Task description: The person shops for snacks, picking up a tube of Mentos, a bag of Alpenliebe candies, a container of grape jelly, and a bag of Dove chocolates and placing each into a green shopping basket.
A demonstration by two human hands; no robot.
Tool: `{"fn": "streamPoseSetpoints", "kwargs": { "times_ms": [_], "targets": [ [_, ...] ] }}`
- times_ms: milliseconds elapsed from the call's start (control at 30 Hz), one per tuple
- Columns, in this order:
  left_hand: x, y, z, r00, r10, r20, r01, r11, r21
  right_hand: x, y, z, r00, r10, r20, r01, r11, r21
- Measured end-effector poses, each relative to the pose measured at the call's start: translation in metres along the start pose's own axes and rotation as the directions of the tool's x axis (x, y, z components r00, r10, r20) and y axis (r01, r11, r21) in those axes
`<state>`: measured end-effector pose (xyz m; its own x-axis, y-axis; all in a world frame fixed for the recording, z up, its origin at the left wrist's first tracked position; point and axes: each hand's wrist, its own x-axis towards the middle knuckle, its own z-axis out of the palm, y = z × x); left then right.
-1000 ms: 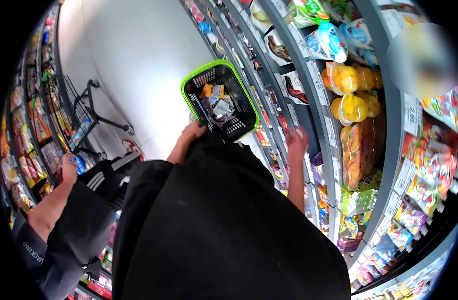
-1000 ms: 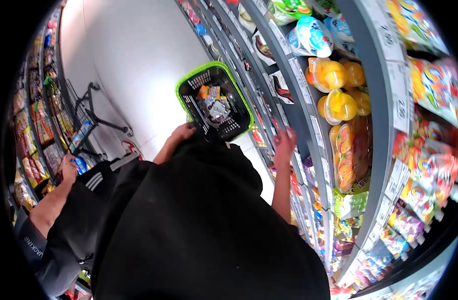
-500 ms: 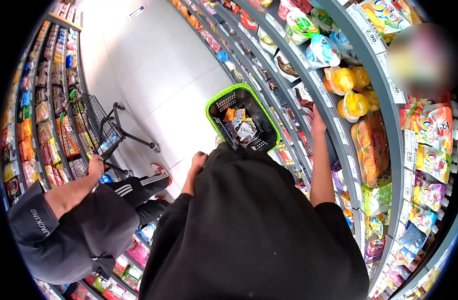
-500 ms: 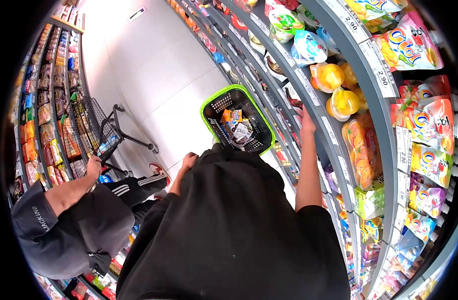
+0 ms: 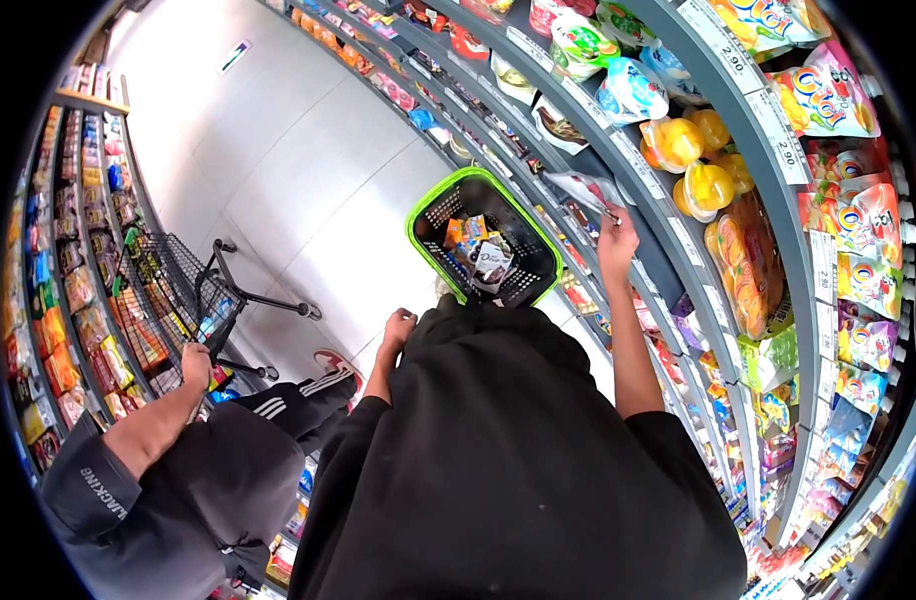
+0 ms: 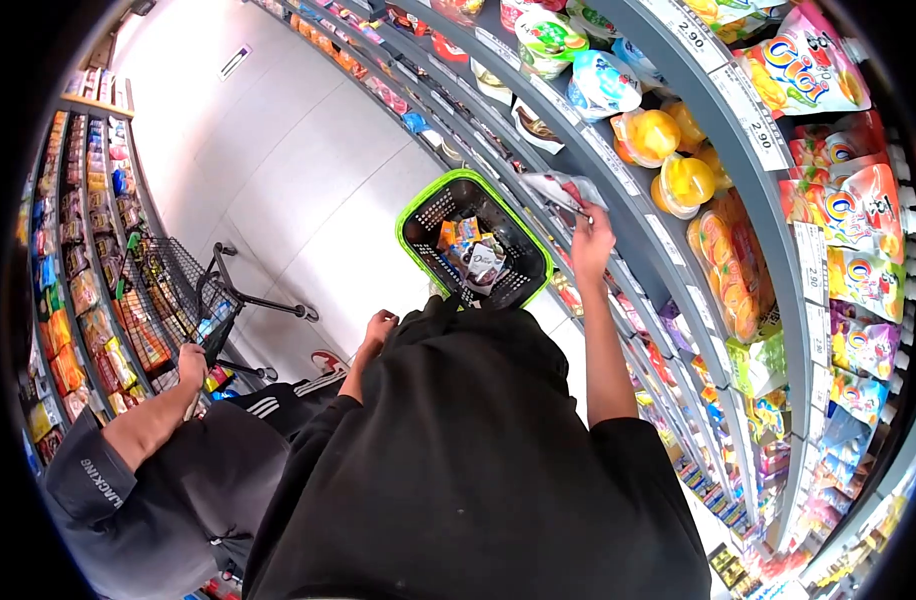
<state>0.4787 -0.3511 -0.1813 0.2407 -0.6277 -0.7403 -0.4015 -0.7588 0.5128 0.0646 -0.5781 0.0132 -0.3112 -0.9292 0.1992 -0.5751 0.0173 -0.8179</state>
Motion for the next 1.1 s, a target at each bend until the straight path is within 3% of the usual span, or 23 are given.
{"fn": "streamPoseSetpoints", "kwargs": {
  "times_ms": [33, 133, 200, 267, 333, 367, 433, 533, 567, 700, 767, 867, 967, 1100],
  "targets": [
    [0.002, 0.009, -0.004, 1.000, -0.002, 0.022, 0.003, 1.000, -0.013, -0.008, -0.006, 0.001, 1.000, 0.009, 0.011, -0.009, 0.999, 0.045],
    [-0.002, 0.045, -0.022, 0.995, 0.005, 0.098, 0.032, 0.924, -0.382, -0.051, -0.057, 0.006, 0.993, 0.114, 0.003, -0.110, 0.954, 0.279],
    [-0.020, 0.085, -0.037, 0.995, 0.064, 0.080, -0.017, 0.873, -0.487, -0.085, -0.062, 0.019, 0.985, 0.172, 0.022, -0.168, 0.914, 0.370],
    [-0.041, 0.126, -0.055, 0.984, 0.149, 0.099, -0.073, 0.839, -0.540, -0.112, -0.090, 0.029, 0.912, 0.363, 0.189, -0.409, 0.807, 0.426],
    [-0.063, 0.164, -0.072, 0.953, 0.241, 0.186, -0.062, 0.752, -0.656, -0.129, -0.104, 0.034, 0.769, 0.488, 0.412, -0.635, 0.660, 0.402],
    [-0.073, 0.179, -0.078, 0.930, 0.305, 0.205, -0.105, 0.754, -0.648, -0.132, -0.098, 0.033, 0.722, 0.443, 0.531, -0.667, 0.649, 0.366],
    [-0.086, 0.202, -0.086, 0.862, 0.435, 0.261, -0.186, 0.749, -0.635, -0.135, -0.110, 0.034, 0.673, 0.415, 0.613, -0.688, 0.655, 0.313],
    [-0.079, 0.210, -0.080, 0.753, 0.525, 0.397, -0.161, 0.731, -0.663, -0.133, -0.137, 0.033, 0.618, 0.392, 0.681, -0.725, 0.620, 0.301],
    [-0.083, 0.216, -0.085, 0.744, 0.512, 0.429, -0.191, 0.778, -0.599, -0.132, -0.144, 0.034, 0.603, 0.412, 0.683, -0.756, 0.570, 0.323],
    [-0.087, 0.227, -0.093, 0.641, 0.547, 0.539, -0.094, 0.753, -0.652, -0.125, -0.162, 0.039, 0.559, 0.524, 0.642, -0.829, 0.367, 0.422],
    [-0.087, 0.236, -0.099, 0.593, 0.548, 0.590, -0.089, 0.772, -0.629, -0.119, -0.165, 0.037, 0.547, 0.531, 0.647, -0.837, 0.345, 0.426],
    [-0.102, 0.255, -0.101, 0.579, 0.582, 0.571, -0.098, 0.745, -0.660, -0.113, -0.162, 0.030, 0.534, 0.535, 0.654, -0.845, 0.321, 0.427],
    [-0.102, 0.267, -0.090, 0.625, 0.567, 0.536, -0.070, 0.724, -0.686, -0.104, -0.152, 0.028, 0.527, 0.523, 0.670, -0.847, 0.258, 0.465],
    [-0.099, 0.281, -0.079, 0.693, 0.536, 0.482, -0.053, 0.705, -0.708, -0.080, -0.151, 0.024, 0.564, 0.441, 0.698, -0.819, 0.411, 0.401]
  ]
}}
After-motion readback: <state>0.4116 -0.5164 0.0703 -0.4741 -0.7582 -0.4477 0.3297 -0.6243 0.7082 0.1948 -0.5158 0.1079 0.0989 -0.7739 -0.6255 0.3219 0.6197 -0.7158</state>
